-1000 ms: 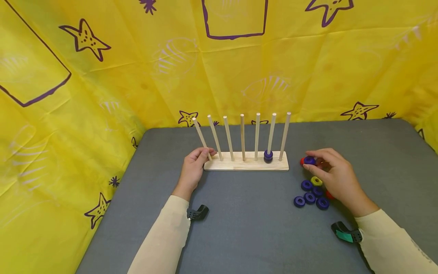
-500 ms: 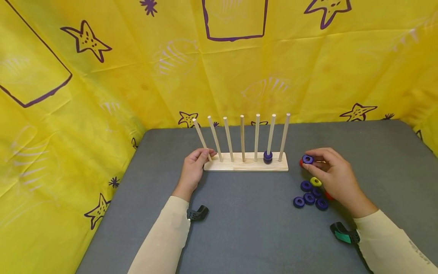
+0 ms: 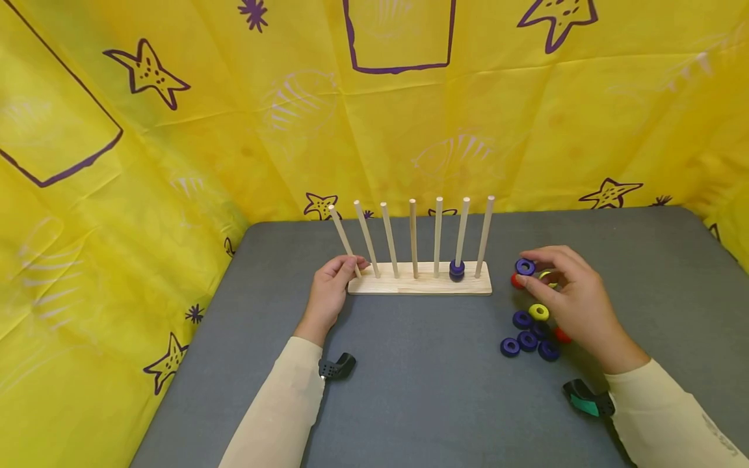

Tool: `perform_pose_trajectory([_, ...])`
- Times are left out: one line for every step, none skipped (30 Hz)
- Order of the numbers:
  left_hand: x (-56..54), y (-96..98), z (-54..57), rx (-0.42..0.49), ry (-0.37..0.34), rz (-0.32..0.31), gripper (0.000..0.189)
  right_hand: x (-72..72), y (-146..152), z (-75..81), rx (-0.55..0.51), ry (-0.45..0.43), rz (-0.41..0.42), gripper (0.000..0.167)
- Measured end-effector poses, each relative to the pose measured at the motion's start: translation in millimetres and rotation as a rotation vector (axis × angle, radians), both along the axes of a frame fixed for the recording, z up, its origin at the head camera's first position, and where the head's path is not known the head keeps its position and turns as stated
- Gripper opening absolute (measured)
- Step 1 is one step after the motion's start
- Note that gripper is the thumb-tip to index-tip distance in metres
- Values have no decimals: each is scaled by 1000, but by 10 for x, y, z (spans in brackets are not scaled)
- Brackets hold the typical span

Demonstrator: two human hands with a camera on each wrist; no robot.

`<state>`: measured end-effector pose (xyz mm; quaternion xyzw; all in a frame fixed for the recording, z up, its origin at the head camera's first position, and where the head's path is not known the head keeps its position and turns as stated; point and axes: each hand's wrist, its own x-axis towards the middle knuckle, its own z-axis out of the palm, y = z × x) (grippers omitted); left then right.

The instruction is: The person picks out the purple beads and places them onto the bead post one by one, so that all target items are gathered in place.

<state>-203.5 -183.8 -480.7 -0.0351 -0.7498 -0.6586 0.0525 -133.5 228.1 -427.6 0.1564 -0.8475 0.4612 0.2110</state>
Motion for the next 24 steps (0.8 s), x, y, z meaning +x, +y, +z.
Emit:
perform_pose_trajectory([3, -2, 0, 1, 1, 0, 35, 2, -1, 21, 0, 7, -1, 44])
perform_pose_trajectory([5, -1, 1, 2, 0, 0, 35, 6, -1, 40, -5, 11, -2, 44])
perform_pose_trajectory([6, 1, 5, 0, 0, 0, 36, 9, -3, 59, -8, 19, -3, 45])
perform_pose_trajectory([7, 2, 8, 1, 2, -1, 35, 13, -6, 78, -12, 26, -4, 45])
perform_pose_trajectory([5, 2, 6, 3, 4, -3, 35, 16, -8, 95, -17, 35, -5, 45])
perform_pose_trajectory([6, 4, 8, 6, 7, -5, 35, 19, -10, 113, -19, 47, -4, 45])
perform_pose_trajectory([3, 6, 7, 7, 9, -6, 35, 21, -12, 132, -18, 59, -6, 46])
perform_pose_trajectory([2, 8, 8, 6, 10, -7, 35, 23, -16, 151, -18, 71, -6, 46])
perform_pose_trajectory([0, 9, 7, 5, 11, -7, 35, 25, -19, 172, -19, 83, -3, 47])
perform_pose_trajectory([-1, 7, 8, 5, 13, -7, 35, 27, -24, 195, -22, 94, -1, 48])
perform_pose_trajectory([-1, 6, 10, 2, 13, -6, 35, 28, -30, 219, -24, 105, 2, 49])
perform_pose_trajectory([-1, 4, 12, 0, 12, -4, 35, 31, -37, 245, -25, 113, 3, 50])
perform_pose_trajectory([0, 4, 13, -2, 12, -3, 35, 33, -47, 268, -29, 118, 5, 50])
perform_pose_trajectory([0, 3, 14, -4, 12, -1, 35, 35, -58, 291, -34, 121, 8, 51])
perform_pose_trajectory([0, 2, 13, -6, 12, 0, 35, 38, -71, 314, -37, 122, 11, 52])
perform_pose_trajectory([1, 1, 12, -5, 14, 0, 35, 43, -88, 335, -38, 122, 11, 52])
perform_pose_trajectory([-1, 1, 9, -6, 14, -1, 35, 46, -105, 354, -35, 124, 15, 52])
perform_pose_trajectory([-2, 0, 4, -5, 16, -2, 35, 49, -122, 370, -32, 127, 17, 51])
perform_pose_trajectory([-2, 1, 2, -2, 19, -4, 35, 50, -139, 384, -30, 130, 20, 51])
perform_pose_trajectory([-3, 2, 0, 0, 19, -4, 34, 50, -156, 398, -29, 135, 25, 51])
perform_pose_trajectory([-2, 4, -1, 3, 20, -6, 34, 50, -172, 414, -29, 138, 29, 51])
perform_pose_trajectory([0, 5, -2, 5, 21, -9, 34, 49, -188, 431, -30, 139, 32, 51])
perform_pose_trajectory([2, 5, -1, 5, 21, -9, 34, 45, -203, 451, -38, 140, 37, 52])
perform_pose_trajectory([7, 6, 2, 7, 22, -10, 33, 42, -219, 475, -47, 138, 37, 52])
